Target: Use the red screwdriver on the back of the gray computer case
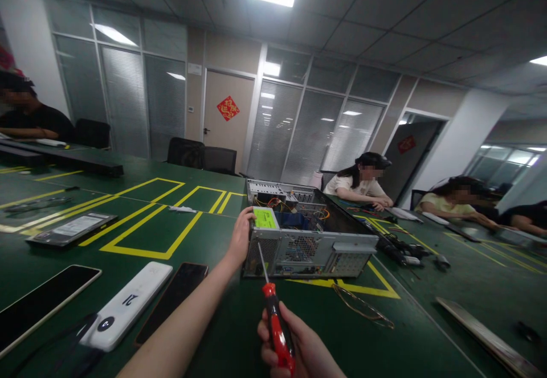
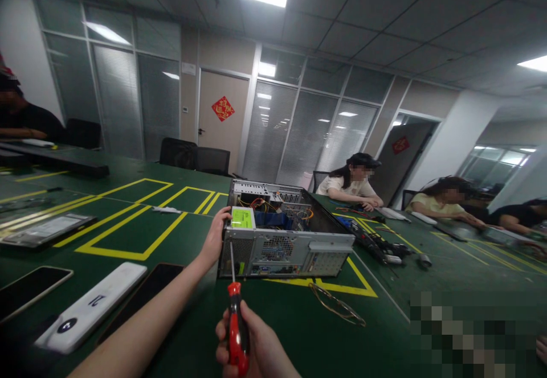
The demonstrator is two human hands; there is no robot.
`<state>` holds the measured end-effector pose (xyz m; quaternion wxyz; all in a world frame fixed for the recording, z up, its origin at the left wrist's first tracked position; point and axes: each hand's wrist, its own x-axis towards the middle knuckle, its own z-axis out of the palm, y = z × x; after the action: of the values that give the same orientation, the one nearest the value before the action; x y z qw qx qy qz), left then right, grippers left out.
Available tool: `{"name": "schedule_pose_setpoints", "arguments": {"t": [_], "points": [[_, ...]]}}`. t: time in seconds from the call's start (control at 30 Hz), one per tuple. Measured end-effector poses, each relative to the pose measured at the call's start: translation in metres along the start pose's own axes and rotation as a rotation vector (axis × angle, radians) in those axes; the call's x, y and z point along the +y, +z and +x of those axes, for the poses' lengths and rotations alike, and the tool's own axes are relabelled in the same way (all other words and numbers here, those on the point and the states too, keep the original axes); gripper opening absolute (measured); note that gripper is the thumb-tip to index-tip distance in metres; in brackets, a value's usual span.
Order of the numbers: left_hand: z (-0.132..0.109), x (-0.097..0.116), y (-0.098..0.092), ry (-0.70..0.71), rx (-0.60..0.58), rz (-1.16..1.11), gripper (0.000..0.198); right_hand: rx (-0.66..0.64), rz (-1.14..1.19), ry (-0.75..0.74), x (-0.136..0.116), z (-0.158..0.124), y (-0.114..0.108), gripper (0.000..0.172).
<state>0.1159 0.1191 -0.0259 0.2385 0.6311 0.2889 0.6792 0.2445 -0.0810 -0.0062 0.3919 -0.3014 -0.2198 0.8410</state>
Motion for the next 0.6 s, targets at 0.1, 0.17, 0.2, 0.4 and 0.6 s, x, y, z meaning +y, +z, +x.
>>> {"name": "schedule_pose_setpoints", "arguments": {"t": [0.1, 0.17, 0.2, 0.4, 0.6], "points": [[0.0, -0.001, 0.0, -0.001, -0.003, 0.006, 0.045, -0.058, -0.018, 0.059, -0.012, -0.006, 0.015, 0.032], [0.0, 0.0, 0.0, -0.003, -0.003, 0.008, 0.045, -0.058, 0.0, 0.103, -0.02, -0.011, 0.024, 0.033], [0.0, 0.0, 0.0, -0.003, -0.001, 0.008, 0.045, -0.064, 0.008, 0.112, -0.023, -0.013, 0.027, 0.035], [0.0, 0.002, -0.001, -0.006, -0.015, 0.015, 0.042, -0.149, -0.059, 0.031, -0.024, -0.02, 0.027, 0.056], [-0.001, 0.005, -0.003, -0.015, -0.015, 0.034, 0.042, -0.221, -0.177, 0.043, -0.021, -0.017, 0.025, 0.075]]}}
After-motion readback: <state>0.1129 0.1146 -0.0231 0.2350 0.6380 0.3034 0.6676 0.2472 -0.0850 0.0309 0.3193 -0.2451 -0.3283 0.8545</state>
